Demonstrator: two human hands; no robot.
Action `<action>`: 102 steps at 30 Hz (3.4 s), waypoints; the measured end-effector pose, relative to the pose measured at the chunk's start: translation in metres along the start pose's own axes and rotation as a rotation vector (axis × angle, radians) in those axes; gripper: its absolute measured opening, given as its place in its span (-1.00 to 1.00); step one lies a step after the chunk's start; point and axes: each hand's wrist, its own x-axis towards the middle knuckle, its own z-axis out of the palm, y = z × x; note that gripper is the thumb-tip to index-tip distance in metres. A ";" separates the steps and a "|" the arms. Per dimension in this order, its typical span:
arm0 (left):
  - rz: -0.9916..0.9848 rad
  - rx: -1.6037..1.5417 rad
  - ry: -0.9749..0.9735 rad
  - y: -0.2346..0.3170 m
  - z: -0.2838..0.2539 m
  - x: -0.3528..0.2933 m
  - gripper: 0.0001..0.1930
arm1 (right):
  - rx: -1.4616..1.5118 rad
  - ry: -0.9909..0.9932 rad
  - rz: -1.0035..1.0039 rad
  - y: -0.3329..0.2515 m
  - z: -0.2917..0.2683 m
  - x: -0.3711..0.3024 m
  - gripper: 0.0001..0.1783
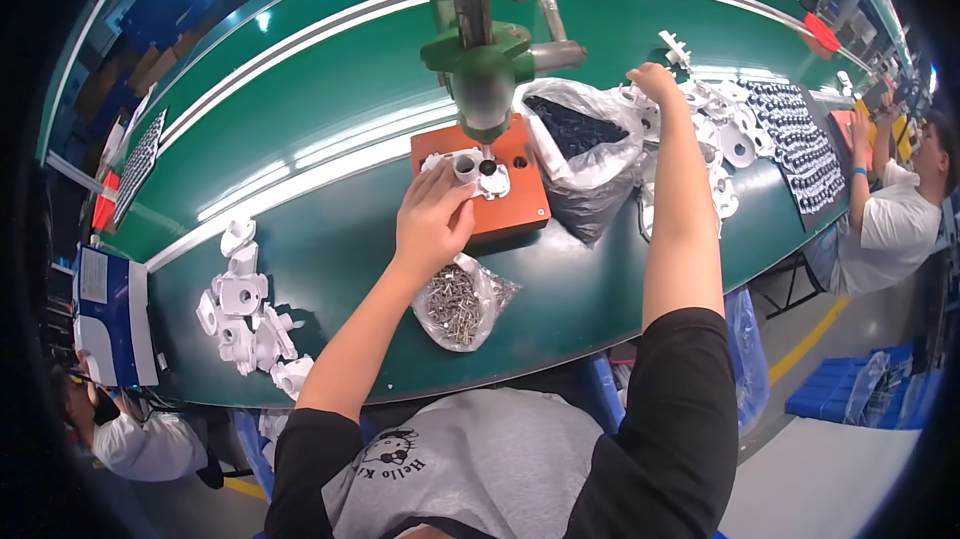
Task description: Use a manual press machine to attach small metal eyelets to plastic components.
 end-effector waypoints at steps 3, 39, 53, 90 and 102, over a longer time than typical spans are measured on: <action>0.001 0.010 0.021 -0.001 0.000 0.000 -0.82 | -0.108 0.165 0.037 -0.012 -0.005 -0.006 -0.39; -0.655 0.067 -0.093 -0.133 -0.058 0.041 -0.57 | 1.161 0.126 -0.016 -0.065 0.052 -0.399 -0.52; -0.764 -0.107 -0.162 -0.106 -0.169 -0.057 -0.68 | 1.730 0.026 0.022 -0.043 0.045 -0.385 -0.46; -0.988 -0.416 -0.048 0.024 -0.201 -0.163 -0.77 | 0.755 -0.449 -0.348 -0.132 0.021 -0.353 -0.43; -0.987 -0.645 0.115 0.021 -0.189 -0.179 -0.75 | 0.254 -0.207 -0.593 -0.169 0.053 -0.378 -0.13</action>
